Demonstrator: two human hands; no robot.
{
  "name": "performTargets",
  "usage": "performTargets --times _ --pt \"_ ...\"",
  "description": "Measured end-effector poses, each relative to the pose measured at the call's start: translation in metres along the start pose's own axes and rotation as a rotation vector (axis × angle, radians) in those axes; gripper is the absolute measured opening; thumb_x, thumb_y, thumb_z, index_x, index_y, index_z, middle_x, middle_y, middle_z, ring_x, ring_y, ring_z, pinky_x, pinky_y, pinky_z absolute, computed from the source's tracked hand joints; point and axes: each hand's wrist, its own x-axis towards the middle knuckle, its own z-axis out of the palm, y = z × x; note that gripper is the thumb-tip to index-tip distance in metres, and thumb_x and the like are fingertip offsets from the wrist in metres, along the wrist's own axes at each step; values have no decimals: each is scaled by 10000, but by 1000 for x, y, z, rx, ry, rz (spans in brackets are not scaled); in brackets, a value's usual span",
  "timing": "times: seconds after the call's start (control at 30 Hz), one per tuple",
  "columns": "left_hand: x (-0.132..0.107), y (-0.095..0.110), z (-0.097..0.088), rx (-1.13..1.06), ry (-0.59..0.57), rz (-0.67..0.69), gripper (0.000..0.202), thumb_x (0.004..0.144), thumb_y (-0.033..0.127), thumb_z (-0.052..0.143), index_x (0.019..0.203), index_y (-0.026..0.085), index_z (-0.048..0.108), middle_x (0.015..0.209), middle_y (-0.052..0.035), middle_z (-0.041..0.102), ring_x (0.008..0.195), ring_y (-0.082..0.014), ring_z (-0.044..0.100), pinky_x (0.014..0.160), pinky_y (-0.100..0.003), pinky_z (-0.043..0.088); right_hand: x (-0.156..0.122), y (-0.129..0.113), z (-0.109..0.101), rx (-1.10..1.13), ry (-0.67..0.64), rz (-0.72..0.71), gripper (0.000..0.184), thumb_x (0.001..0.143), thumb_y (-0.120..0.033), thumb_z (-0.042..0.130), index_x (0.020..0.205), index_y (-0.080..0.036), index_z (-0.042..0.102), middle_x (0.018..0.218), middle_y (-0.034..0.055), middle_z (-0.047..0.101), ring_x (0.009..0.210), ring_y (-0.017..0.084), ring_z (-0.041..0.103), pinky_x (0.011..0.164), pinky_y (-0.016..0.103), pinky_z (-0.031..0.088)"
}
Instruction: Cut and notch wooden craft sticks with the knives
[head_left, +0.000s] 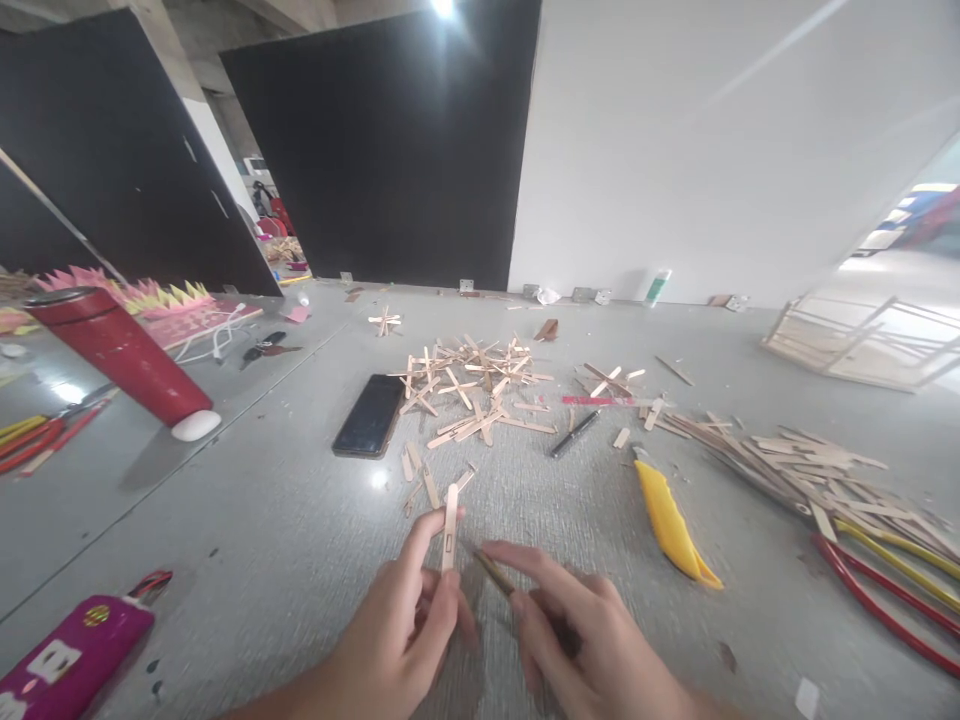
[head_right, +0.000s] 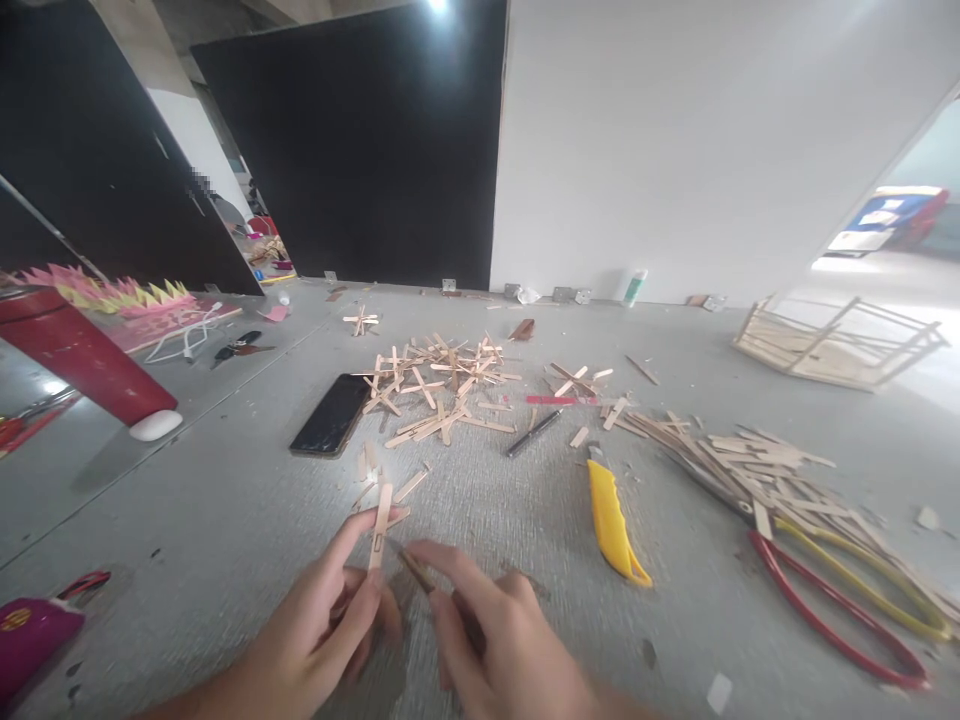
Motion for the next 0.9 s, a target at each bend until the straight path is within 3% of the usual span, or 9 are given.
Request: performTargets --times 0.1,0.27,0.7,0.8,0.9 --pt "-1 1 1 22 13 16 470 1081 532 368 1393 184 321 680 -2 638 498 -115 419 482 -211 344 0 0 2 -20 -19 -19 419 1068 -292 360 1394 -205 608 519 -45 627 413 111 537 532 208 507" --pt "-1 0 2 40 17 27 455 1086 492 375 1425 195 310 672 7 635 482 -113 399 468 -202 343 2 2 2 -19 13 -84 435 1057 -262 362 1411 -195 607 536 -36 664 421 115 571 586 234 539" --pt "-2 -5 3 39 46 56 515 1094 414 369 1542 187 255 678 2 644 476 -120 450 461 -193 371 1 0 2 -37 -2 -73 430 1064 -270 368 1405 -207 620 532 -39 659 419 121 534 577 246 515" --pt "-2 -11 2 94 48 100 512 1091 346 378 1562 179 267 666 6 646 497 -128 511 502 -206 407 0 4 4 -47 6 -74 430 1062 -261 376 1410 -210 622 536 -47 636 428 111 508 593 247 504" --pt "-4 -24 4 244 116 203 536 1078 268 393 1597 197 281 620 37 593 520 -136 548 570 -228 452 -1 7 4 20 -24 -139 465 1055 -245 385 1476 -182 572 550 -50 593 416 91 434 517 213 446"
